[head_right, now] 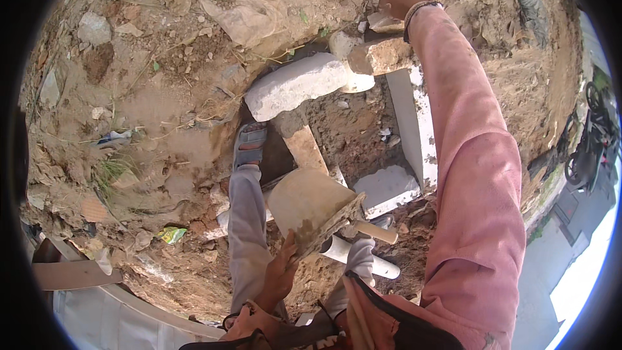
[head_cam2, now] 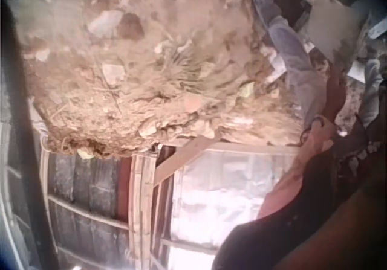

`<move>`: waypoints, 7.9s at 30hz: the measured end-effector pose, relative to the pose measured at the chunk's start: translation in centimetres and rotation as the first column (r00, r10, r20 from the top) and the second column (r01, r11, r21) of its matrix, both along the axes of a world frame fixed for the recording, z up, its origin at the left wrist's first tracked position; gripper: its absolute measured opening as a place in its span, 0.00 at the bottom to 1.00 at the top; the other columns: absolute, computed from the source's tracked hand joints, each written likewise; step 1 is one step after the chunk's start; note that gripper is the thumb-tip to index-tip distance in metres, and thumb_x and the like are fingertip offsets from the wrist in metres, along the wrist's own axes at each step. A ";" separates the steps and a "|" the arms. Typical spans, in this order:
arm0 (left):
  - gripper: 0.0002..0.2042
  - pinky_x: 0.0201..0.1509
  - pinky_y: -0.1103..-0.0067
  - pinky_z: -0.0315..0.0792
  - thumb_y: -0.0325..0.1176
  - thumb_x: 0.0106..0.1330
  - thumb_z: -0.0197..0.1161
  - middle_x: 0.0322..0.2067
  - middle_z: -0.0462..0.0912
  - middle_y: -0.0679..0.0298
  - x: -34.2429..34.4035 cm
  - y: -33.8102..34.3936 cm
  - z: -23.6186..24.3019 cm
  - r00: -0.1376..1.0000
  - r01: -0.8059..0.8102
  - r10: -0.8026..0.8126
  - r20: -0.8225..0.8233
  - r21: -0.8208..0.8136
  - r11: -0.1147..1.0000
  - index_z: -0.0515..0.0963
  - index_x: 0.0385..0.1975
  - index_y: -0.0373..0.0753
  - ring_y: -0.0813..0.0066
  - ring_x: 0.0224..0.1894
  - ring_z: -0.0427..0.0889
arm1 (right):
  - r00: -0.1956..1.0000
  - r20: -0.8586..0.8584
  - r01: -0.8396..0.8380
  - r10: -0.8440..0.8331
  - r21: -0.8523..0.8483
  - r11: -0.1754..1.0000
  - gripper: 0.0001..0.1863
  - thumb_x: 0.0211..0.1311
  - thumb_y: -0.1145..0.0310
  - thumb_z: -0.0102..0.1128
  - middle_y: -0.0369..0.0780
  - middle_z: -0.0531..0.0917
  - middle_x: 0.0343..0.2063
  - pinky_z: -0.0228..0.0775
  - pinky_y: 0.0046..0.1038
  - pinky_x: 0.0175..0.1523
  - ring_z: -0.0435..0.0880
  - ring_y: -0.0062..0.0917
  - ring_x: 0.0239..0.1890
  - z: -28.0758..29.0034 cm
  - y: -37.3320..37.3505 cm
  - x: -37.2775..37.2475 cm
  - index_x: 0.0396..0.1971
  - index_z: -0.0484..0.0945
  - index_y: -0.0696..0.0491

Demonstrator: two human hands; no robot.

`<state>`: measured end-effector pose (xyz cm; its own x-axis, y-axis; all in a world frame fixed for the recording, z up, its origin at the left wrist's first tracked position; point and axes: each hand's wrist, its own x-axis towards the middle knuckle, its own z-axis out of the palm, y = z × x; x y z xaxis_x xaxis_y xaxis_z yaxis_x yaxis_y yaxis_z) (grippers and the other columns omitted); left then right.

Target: The person uses a trowel to apply mortar from a bucket onto a structure made of bricks and pipes, then positions a large white block on top of the structure.

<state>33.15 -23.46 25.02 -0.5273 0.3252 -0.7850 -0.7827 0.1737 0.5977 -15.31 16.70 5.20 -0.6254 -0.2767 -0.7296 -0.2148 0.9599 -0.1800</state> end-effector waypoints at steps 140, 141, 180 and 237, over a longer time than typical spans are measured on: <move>0.17 0.51 0.60 0.76 0.33 0.73 0.51 0.58 0.71 0.63 -7.6 -0.5 -0.1 0.825 -0.563 0.554 0.113 0.239 0.791 0.65 0.61 0.48 0.64 0.55 0.75 | 0.697 0.472 0.714 -0.540 -0.526 0.462 0.18 0.56 0.67 0.58 0.53 0.78 0.26 0.70 0.42 0.39 0.78 0.51 0.33 21.4 -11.1 44.6 0.45 0.70 0.59; 0.17 0.51 0.59 0.76 0.34 0.72 0.51 0.58 0.71 0.63 -7.4 -1.4 0.0 0.803 -0.595 0.587 0.109 0.218 0.774 0.65 0.60 0.48 0.63 0.55 0.75 | 0.737 0.424 0.668 -0.527 -0.574 0.473 0.19 0.56 0.67 0.58 0.54 0.78 0.27 0.70 0.43 0.40 0.78 0.52 0.33 21.3 -11.4 43.7 0.46 0.70 0.60; 0.19 0.49 0.71 0.76 0.35 0.72 0.52 0.56 0.72 0.68 -8.7 -1.7 -0.2 0.772 -0.635 0.630 0.082 0.146 0.759 0.65 0.62 0.48 0.73 0.54 0.75 | 0.935 0.078 0.334 -0.345 -0.517 0.788 0.23 0.58 0.72 0.53 0.49 0.79 0.30 0.76 0.32 0.28 0.81 0.39 0.22 24.4 -8.0 41.9 0.53 0.62 0.60; 0.20 0.53 0.63 0.74 0.33 0.72 0.52 0.57 0.73 0.67 -5.8 -7.8 -0.6 0.796 -0.599 0.585 0.157 0.065 0.798 0.63 0.63 0.50 0.67 0.55 0.74 | 0.198 0.974 0.526 0.112 -0.009 -0.851 0.24 0.70 0.58 0.41 0.36 0.70 0.22 0.67 0.20 0.14 0.68 0.18 0.12 16.4 -12.0 26.6 0.54 0.65 0.63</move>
